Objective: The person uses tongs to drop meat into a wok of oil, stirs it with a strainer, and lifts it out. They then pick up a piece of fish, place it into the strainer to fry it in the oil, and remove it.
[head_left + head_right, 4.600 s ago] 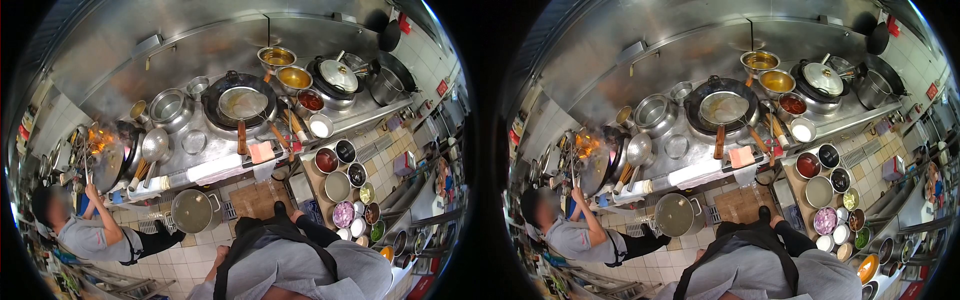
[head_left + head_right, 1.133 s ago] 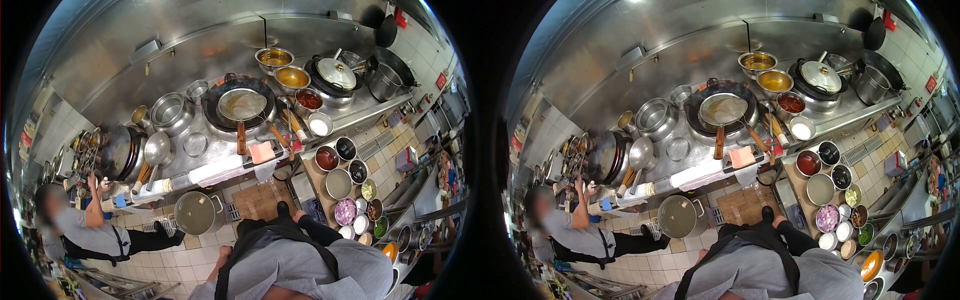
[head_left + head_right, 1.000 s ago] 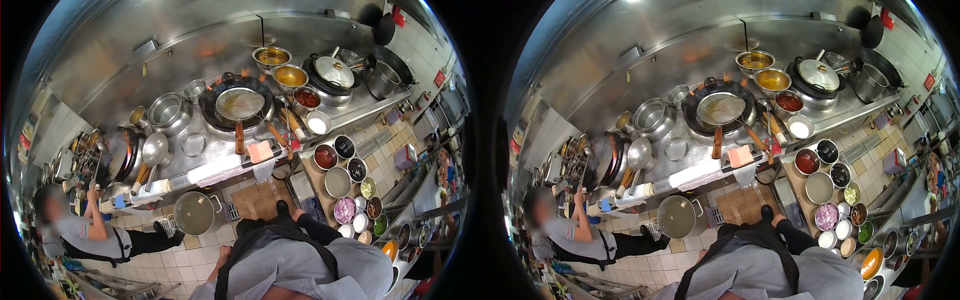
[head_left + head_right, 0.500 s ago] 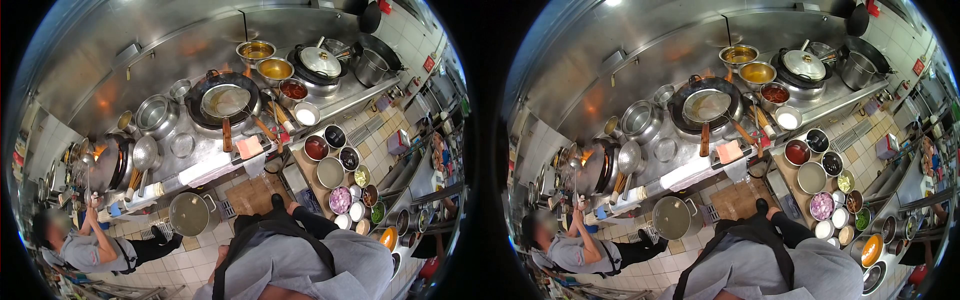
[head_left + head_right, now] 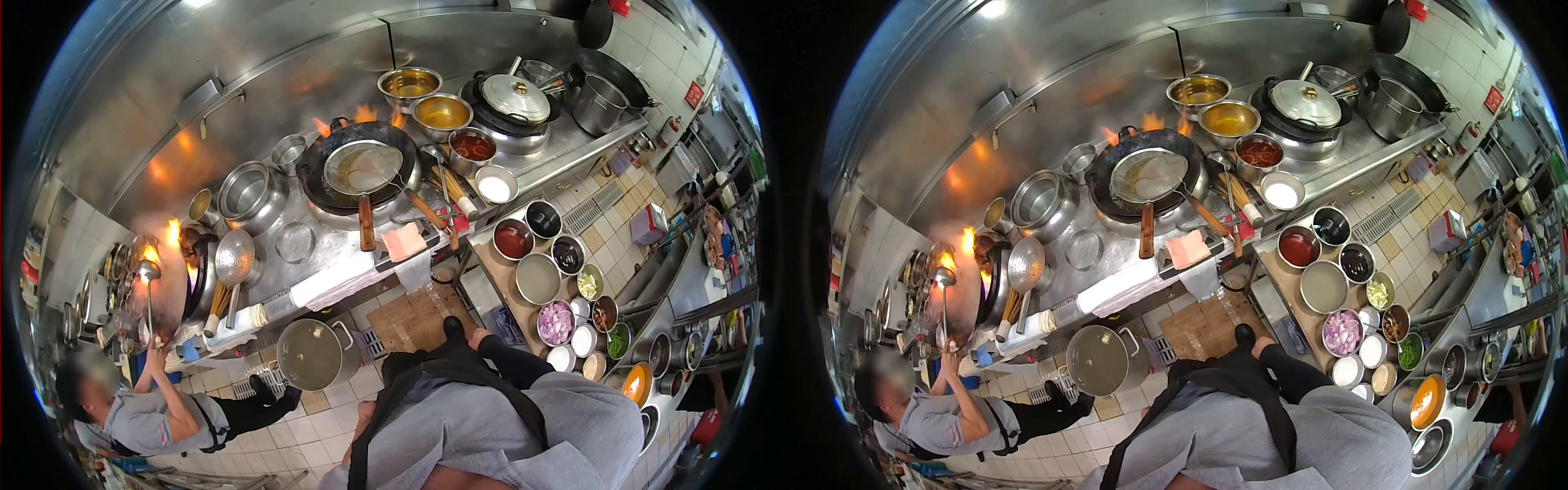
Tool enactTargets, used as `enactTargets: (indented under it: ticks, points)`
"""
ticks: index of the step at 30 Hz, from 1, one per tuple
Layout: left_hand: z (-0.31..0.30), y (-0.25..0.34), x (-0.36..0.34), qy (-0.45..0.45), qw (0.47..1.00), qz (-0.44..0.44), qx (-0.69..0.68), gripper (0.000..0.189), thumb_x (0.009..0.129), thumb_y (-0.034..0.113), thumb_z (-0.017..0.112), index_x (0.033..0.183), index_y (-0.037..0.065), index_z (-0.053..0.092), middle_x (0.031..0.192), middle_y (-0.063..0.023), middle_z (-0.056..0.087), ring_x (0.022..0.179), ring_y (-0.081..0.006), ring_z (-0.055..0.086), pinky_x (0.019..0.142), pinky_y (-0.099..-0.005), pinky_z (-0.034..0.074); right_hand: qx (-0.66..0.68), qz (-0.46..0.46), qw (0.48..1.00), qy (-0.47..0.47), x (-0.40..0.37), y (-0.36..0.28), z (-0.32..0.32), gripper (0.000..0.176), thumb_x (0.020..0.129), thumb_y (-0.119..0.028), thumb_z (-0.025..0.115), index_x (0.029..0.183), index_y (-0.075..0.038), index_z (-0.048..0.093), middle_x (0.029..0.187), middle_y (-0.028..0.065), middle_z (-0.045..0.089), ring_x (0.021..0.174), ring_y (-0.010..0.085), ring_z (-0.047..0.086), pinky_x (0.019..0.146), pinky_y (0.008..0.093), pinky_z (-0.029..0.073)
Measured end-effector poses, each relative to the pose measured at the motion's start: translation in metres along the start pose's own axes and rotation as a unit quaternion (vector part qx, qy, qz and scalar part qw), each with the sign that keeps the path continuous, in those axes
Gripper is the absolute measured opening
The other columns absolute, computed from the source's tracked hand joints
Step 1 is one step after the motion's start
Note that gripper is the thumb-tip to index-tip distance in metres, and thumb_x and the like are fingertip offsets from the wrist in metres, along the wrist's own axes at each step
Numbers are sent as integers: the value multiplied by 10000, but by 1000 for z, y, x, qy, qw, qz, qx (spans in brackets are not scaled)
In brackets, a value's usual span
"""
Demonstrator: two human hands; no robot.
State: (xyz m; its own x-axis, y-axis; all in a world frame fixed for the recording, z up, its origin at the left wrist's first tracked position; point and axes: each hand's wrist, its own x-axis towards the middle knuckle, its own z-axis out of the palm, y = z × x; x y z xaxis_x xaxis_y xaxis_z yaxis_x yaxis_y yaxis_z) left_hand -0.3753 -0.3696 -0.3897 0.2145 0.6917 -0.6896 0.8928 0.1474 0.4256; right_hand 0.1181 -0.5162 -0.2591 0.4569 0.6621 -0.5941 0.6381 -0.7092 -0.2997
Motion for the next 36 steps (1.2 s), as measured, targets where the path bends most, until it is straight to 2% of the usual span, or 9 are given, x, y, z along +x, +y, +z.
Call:
enactTargets:
  ticks: [3, 7, 8, 11, 15, 21, 24, 27, 36]
  points:
    - [0, 1, 2, 0, 999, 23, 22, 342, 797, 234, 668, 936, -69, 747, 966, -269, 741, 977, -350, 735, 809, -404, 553, 21, -11, 999, 32, 7, 6, 12, 339, 898, -247, 584, 974, 33, 759, 1055, 256, 727, 1033, 389, 702, 925, 455, 553]
    - [-2, 0, 4, -3, 995, 75, 72, 351, 803, 248, 656, 937, -63, 750, 971, -277, 737, 985, -364, 733, 820, -412, 556, 28, 13, 999, -14, 8, 5, 9, 340, 906, -250, 576, 969, 31, 757, 1048, 267, 726, 1017, 393, 706, 916, 463, 555]
    - [-4, -1, 4, -13, 987, 116, 115, 353, 805, 251, 653, 938, -61, 750, 972, -279, 736, 988, -368, 732, 823, -414, 557, 17, 11, 1000, -16, 8, 4, 9, 345, 912, -254, 569, 969, 30, 757, 1045, 268, 726, 1012, 392, 707, 911, 465, 557]
    - [0, 1, 3, 21, 999, -25, -17, 389, 827, 303, 608, 934, -39, 759, 991, -287, 725, 1013, -398, 715, 863, -441, 552, 16, -8, 1000, -17, 0, -1, -2, 359, 923, -260, 552, 969, 29, 758, 1050, 262, 727, 1018, 388, 705, 917, 468, 554]
    - [0, -3, 3, 6, 1000, -17, 11, 388, 831, 303, 602, 932, -37, 760, 987, -284, 727, 1012, -392, 716, 865, -440, 549, 41, 8, 999, 6, 19, 8, 20, 299, 848, -242, 617, 951, -7, 770, 1031, 233, 726, 1016, 403, 687, 912, 469, 554]
    - [3, -5, 5, 15, 1000, 4, 10, 378, 821, 296, 609, 912, -37, 761, 960, -276, 731, 1000, -390, 720, 851, -441, 551, 31, 11, 999, 22, 5, 2, 8, 300, 829, -241, 587, 900, -13, 768, 1001, 230, 726, 1005, 407, 685, 920, 476, 543]
    - [1, -1, 0, 18, 1000, -5, -9, 374, 816, 295, 612, 904, -38, 761, 949, -273, 732, 990, -387, 722, 844, -439, 552, 44, -12, 999, -8, 12, 10, 14, 351, 859, -256, 581, 989, 12, 767, 1076, 232, 728, 1067, 387, 685, 971, 452, 532]
    - [1, 1, 0, 21, 1000, -5, -16, 371, 812, 293, 616, 896, -38, 761, 937, -270, 733, 980, -385, 724, 836, -438, 553, -4, -44, 999, -6, 32, 21, 35, 343, 847, -251, 588, 985, 5, 769, 1079, 234, 727, 1063, 375, 690, 966, 452, 535]
    - [0, 0, 3, 28, 999, -6, -31, 360, 797, 288, 628, 872, -38, 761, 902, -259, 736, 951, -378, 730, 814, -434, 557, 29, -4, 999, 16, 10, 7, 15, 327, 861, -249, 586, 946, 4, 774, 1039, 244, 731, 1048, 379, 699, 951, 452, 543]
